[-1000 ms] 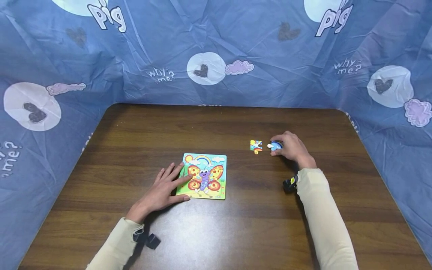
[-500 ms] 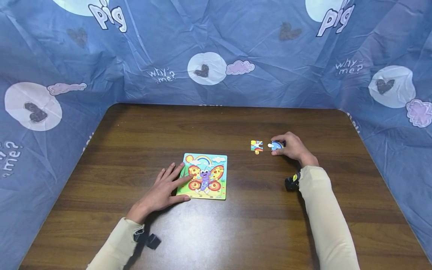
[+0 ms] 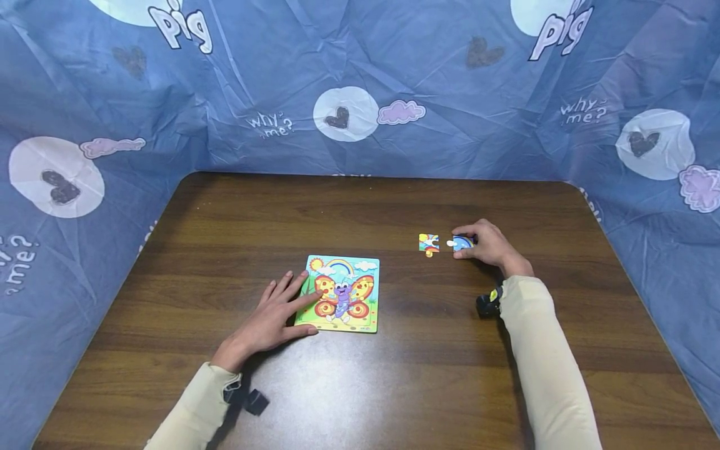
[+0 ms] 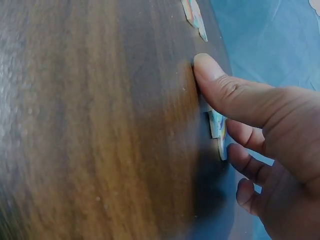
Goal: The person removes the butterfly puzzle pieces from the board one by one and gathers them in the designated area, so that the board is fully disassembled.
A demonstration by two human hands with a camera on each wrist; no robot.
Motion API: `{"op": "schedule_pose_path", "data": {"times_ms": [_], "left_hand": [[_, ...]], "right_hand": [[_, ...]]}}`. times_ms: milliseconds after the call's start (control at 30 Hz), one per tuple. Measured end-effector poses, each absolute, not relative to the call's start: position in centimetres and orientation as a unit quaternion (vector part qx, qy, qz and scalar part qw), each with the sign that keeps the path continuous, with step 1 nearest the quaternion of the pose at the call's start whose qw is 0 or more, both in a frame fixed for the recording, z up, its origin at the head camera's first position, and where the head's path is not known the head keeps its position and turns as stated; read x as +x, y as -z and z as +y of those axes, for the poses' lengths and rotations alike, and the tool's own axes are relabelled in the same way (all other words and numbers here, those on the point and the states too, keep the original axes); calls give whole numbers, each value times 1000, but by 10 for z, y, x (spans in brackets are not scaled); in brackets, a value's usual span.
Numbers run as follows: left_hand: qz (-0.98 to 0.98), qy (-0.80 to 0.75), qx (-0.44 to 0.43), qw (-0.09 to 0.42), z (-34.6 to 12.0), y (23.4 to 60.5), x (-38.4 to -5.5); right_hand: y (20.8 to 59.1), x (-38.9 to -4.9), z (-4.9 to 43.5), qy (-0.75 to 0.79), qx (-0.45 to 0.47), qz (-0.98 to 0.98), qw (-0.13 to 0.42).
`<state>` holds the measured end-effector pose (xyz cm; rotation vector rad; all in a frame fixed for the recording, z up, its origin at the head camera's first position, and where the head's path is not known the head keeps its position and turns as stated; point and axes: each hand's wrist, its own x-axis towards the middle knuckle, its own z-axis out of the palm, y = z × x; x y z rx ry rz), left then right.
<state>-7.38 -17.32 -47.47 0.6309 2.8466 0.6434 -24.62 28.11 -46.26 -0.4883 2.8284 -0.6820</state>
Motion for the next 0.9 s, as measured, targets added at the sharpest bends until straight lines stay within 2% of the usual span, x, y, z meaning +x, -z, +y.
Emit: {"op": "schedule_pose_path", "data": {"times_ms": [267, 567, 900], "left_hand": [[950, -217, 213, 75, -173, 475, -74], [950, -215, 214, 77, -173, 475, -74], [949, -219, 212, 83, -174, 474, -74]], "right_hand": [[445, -238, 277, 253, -165, 952, 52], [420, -227, 246, 281, -176, 943, 18], [418, -214, 198, 299, -229, 926, 23]]}}
